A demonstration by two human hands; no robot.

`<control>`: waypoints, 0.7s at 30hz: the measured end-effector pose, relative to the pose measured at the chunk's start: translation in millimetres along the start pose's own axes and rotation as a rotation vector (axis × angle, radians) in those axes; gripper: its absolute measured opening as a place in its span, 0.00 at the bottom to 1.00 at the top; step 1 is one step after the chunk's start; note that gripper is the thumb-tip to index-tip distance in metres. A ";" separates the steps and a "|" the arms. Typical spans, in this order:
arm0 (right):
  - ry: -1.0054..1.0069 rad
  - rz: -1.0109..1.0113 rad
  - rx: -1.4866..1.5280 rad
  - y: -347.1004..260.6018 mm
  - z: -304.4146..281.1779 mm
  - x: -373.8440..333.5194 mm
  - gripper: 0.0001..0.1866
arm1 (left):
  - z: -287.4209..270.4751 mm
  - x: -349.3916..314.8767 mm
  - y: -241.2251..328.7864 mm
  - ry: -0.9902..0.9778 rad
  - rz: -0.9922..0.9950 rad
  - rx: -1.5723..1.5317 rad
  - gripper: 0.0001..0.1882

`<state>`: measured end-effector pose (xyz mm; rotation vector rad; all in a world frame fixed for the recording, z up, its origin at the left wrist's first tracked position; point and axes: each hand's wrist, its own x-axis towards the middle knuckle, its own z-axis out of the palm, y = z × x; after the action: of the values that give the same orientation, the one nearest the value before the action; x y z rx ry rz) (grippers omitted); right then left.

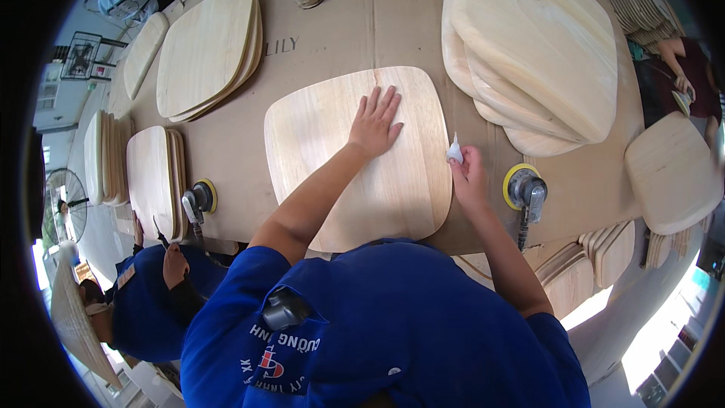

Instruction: The person uses a handheld orbital sander to smooth the surface of light-colored wooden plates. They move the sander across each plate, flip it over, and stack finished pieces on a pile. The person also wipes the surface with a cloth between sanding passes.

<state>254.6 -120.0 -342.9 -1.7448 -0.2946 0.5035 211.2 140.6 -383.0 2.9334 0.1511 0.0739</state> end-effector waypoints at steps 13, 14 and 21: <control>-0.176 -0.060 0.011 2.1 6.9 10.1 0.09 | -24.0 -112.6 -125.1 0.072 -0.587 -0.033 0.36; -0.182 -0.067 0.002 4.2 8.5 10.2 0.09 | -22.7 -124.0 -130.1 0.082 -0.627 -0.025 0.37; -0.226 -0.020 0.012 -1.1 31.2 32.4 0.10 | -8.5 -188.0 -78.6 0.197 -0.876 -0.031 0.41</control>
<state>267.9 -78.2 -352.8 -1.6731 -0.4669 0.6877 16.3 198.7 -398.2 2.5511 1.3975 0.2202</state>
